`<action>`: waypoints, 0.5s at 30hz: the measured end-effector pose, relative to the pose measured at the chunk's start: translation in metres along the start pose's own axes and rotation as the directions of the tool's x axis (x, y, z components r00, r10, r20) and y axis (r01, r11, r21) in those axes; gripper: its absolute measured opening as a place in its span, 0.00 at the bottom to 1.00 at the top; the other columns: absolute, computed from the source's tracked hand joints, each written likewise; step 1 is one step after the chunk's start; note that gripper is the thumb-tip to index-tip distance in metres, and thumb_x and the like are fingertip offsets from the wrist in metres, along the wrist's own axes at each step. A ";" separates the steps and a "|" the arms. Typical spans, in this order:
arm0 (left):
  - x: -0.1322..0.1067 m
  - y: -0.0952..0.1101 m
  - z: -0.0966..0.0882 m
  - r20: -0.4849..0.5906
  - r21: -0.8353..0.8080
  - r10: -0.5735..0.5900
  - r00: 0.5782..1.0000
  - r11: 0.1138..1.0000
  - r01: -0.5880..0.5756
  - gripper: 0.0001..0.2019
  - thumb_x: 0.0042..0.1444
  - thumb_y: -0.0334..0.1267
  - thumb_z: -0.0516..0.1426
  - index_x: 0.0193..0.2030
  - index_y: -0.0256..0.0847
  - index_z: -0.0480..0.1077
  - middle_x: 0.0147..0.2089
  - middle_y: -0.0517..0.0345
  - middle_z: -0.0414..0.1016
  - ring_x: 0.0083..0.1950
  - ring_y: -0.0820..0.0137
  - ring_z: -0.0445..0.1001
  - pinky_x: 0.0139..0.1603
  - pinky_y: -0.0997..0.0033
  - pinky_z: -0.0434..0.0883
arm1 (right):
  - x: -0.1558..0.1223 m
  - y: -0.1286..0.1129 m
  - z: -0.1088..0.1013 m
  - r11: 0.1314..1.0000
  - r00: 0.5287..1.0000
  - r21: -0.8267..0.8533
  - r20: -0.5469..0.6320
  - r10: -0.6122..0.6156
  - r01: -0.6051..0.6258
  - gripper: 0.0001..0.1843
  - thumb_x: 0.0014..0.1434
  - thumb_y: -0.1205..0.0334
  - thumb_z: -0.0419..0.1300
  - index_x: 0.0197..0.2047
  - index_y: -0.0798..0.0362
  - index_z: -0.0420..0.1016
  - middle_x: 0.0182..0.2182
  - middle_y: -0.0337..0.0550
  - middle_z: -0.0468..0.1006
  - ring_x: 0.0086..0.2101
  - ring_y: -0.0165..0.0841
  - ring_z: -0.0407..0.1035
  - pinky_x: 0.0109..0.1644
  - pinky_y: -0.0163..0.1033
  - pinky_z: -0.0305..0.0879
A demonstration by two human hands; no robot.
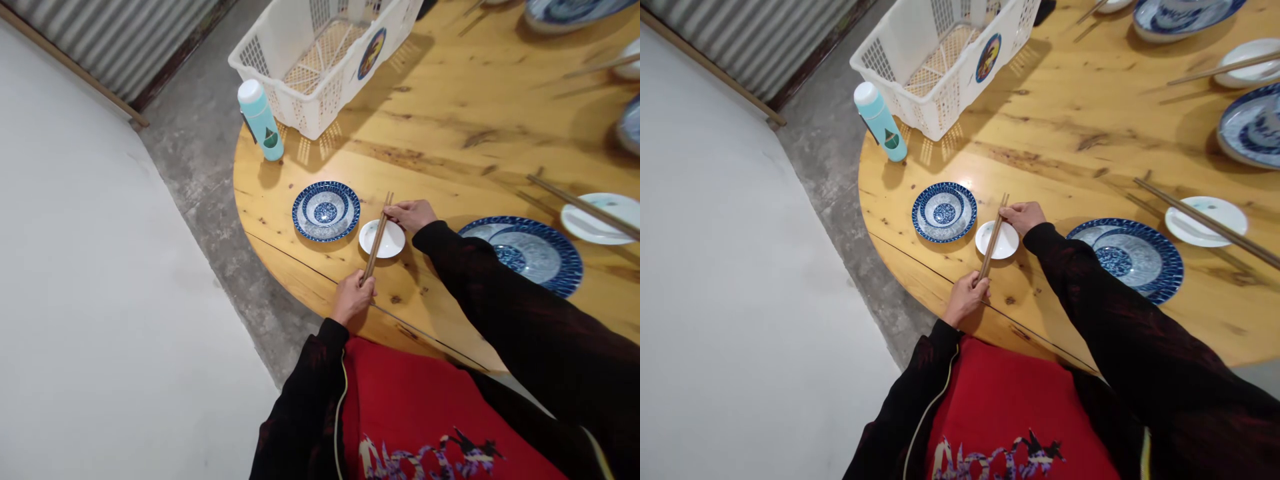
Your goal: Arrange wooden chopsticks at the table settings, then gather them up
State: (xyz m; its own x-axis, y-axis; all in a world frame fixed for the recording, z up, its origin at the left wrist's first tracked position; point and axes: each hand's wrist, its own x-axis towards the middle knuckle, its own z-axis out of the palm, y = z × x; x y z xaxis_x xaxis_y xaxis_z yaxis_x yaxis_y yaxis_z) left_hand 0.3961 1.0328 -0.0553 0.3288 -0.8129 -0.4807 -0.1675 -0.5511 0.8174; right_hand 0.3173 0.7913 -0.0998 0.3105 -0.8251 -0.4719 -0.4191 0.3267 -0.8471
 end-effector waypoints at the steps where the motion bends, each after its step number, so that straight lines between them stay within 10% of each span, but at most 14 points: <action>1: 0.000 0.000 0.000 0.000 0.002 0.004 1.000 1.000 -0.004 0.12 0.63 0.40 0.53 0.29 0.42 0.63 0.26 0.64 0.73 0.29 0.73 0.69 0.35 0.73 0.61 | 0.000 0.000 0.000 1.000 1.000 0.000 0.000 -0.002 0.002 0.11 0.52 0.58 0.71 0.26 0.55 0.77 0.19 0.40 0.73 0.21 0.28 0.64 0.23 0.32 0.61; 15: -0.001 0.002 0.005 0.009 0.018 -0.010 1.000 1.000 0.010 0.13 0.63 0.41 0.53 0.28 0.43 0.62 0.27 0.64 0.74 0.29 0.73 0.69 0.35 0.73 0.61 | -0.003 0.000 0.000 0.995 0.999 -0.091 -0.016 -0.041 0.040 0.11 0.54 0.57 0.68 0.27 0.56 0.80 0.20 0.41 0.74 0.21 0.29 0.65 0.24 0.33 0.61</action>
State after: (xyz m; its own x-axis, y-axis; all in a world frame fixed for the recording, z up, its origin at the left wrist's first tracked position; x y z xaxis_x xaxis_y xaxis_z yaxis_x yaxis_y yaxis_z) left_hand 0.3912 1.0317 -0.0547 0.3217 -0.8090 -0.4920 -0.1809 -0.5625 0.8067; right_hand 0.3161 0.7936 -0.0989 0.3136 -0.8453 -0.4326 -0.4822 0.2507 -0.8394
